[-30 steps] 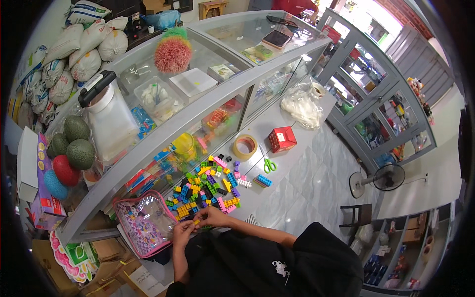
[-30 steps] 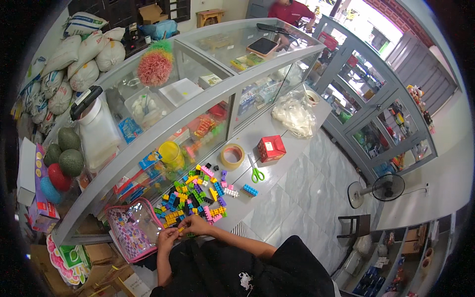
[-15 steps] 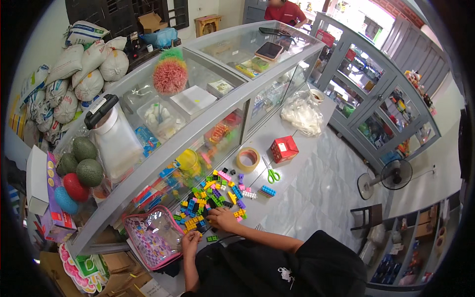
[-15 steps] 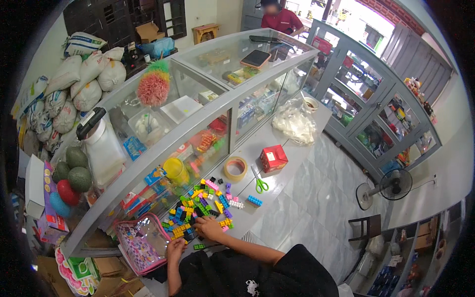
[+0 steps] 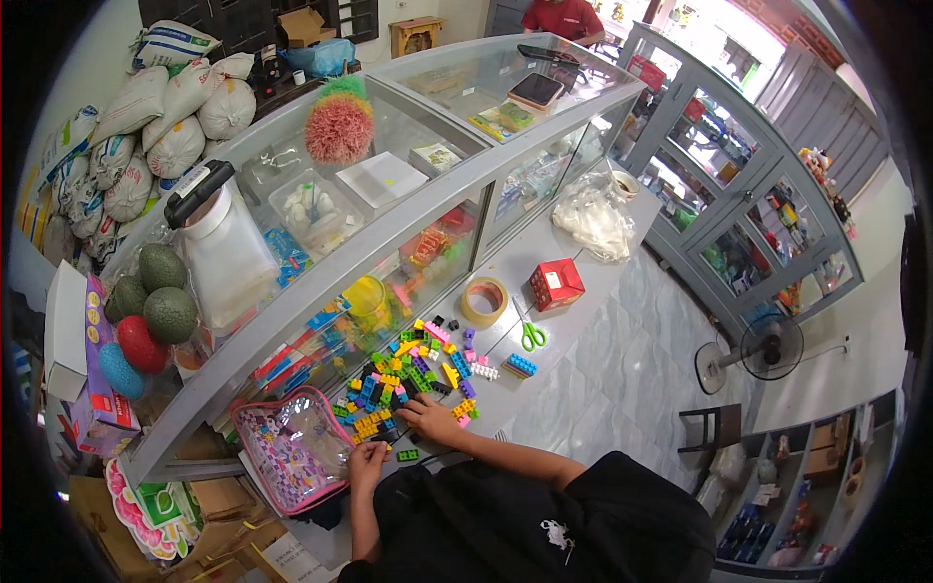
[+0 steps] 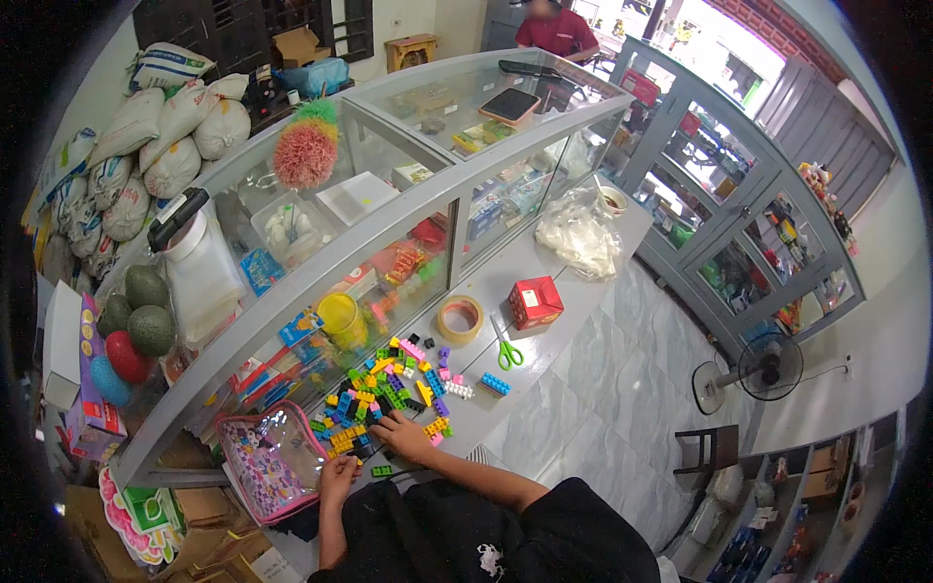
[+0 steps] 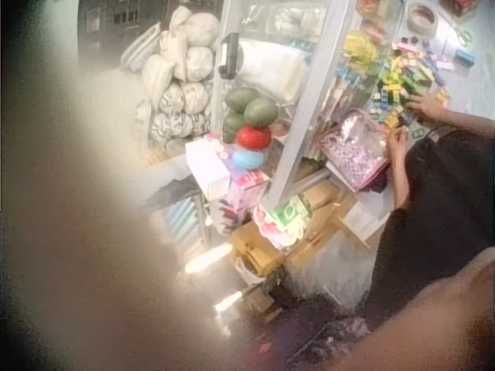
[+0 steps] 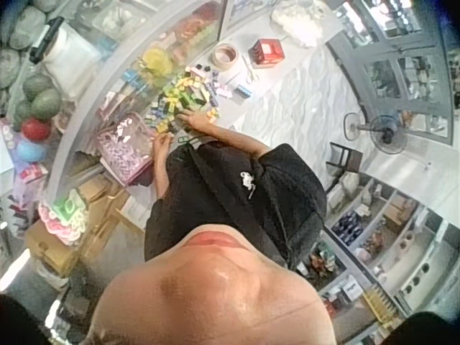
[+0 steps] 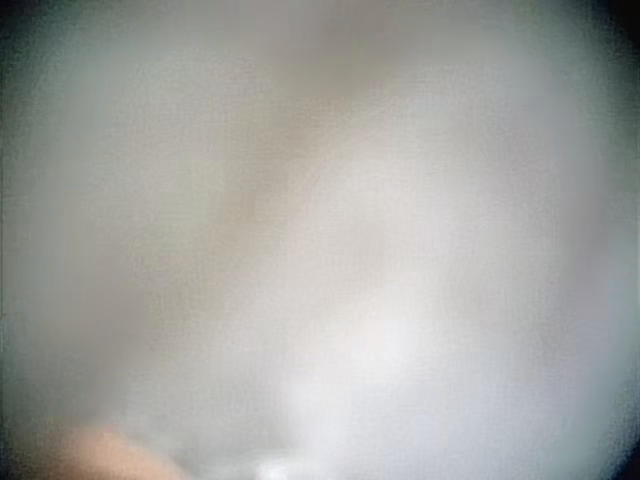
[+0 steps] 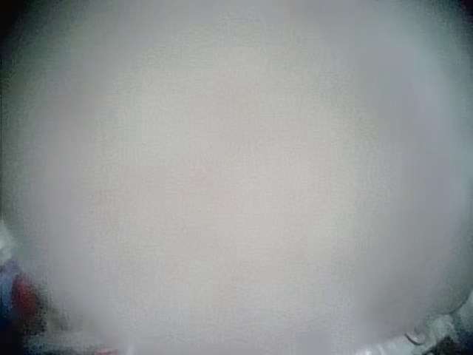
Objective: The recorder is assembling colorful plastic building blocks into a structure on a glass counter.
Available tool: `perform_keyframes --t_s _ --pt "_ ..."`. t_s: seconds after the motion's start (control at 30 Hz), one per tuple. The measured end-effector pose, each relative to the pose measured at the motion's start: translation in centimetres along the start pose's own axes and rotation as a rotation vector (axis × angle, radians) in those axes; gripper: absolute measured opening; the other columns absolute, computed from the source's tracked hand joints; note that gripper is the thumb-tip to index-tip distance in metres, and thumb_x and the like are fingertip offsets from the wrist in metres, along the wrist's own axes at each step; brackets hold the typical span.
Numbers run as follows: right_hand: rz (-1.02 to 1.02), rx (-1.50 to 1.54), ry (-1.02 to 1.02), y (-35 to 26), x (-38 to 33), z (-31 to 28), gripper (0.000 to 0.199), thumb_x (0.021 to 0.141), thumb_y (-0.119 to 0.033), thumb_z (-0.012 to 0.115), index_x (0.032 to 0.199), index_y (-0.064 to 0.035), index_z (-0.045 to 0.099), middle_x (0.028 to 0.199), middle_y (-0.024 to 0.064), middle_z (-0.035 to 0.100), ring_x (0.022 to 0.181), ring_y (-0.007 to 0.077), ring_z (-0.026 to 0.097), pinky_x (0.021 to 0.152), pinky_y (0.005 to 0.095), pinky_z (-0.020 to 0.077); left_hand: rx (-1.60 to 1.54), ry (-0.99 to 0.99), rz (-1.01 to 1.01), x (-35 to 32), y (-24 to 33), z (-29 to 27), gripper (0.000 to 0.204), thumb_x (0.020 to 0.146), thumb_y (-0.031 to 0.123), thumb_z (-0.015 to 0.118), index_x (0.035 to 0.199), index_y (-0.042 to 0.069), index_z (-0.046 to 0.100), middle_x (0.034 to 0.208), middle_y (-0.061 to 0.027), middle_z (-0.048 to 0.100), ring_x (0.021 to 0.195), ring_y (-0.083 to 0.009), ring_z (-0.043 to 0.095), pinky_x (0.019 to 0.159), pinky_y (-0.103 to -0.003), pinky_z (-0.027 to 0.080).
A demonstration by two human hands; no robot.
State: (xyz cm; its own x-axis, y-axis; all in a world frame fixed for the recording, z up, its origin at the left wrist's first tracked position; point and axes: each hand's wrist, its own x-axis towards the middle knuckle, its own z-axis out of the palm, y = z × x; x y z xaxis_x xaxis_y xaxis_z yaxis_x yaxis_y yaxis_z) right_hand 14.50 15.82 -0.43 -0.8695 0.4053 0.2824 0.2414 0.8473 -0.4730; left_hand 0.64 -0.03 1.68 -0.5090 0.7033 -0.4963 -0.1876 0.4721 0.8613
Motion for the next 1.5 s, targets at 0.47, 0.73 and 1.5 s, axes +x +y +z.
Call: perform_keyframes --t_s 0.47,0.73,1.5 --pt "-0.078 -0.101 0.014 -0.7 -1.8 0.3 0.042 0.069 -0.016 0.059 0.11 -0.0106 0.052 0.111 0.0073 0.049 0.104 0.0271 0.047 0.078 0.0327 0.0478 0.059 -0.046 -0.053 -1.0 0.1 0.6 0.027 0.087 0.028 0.057 0.086 0.0 0.06 0.074 -0.0058 0.063 0.062 -0.011 0.058 0.057 -0.024 0.045" --pt "-0.026 -0.036 0.055 -0.4 0.3 0.0 0.049 0.063 -0.019 0.069 0.109 -0.009 0.054 0.107 0.0097 0.053 0.104 0.0303 0.047 0.09 0.0397 0.0404 0.05 -0.122 0.077 0.8 -2.2 1.1 0.025 0.078 0.01 0.065 0.097 -0.001 0.055 0.075 -0.0063 0.06 0.066 -0.0112 0.056 0.057 -0.026 0.046" --pt "-0.02 -0.145 -0.091 0.0 10.1 -0.1 0.036 0.07 -0.009 0.056 0.104 -0.0161 0.059 0.097 0.0014 0.06 0.095 0.0218 0.051 0.077 0.0339 0.0416 0.514 0.617 0.229 -2.2 1.3 0.0 0.092 0.071 0.015 0.066 0.137 -0.005 0.006 0.138 -0.028 0.021 0.128 -0.039 0.022 0.105 -0.041 0.018"
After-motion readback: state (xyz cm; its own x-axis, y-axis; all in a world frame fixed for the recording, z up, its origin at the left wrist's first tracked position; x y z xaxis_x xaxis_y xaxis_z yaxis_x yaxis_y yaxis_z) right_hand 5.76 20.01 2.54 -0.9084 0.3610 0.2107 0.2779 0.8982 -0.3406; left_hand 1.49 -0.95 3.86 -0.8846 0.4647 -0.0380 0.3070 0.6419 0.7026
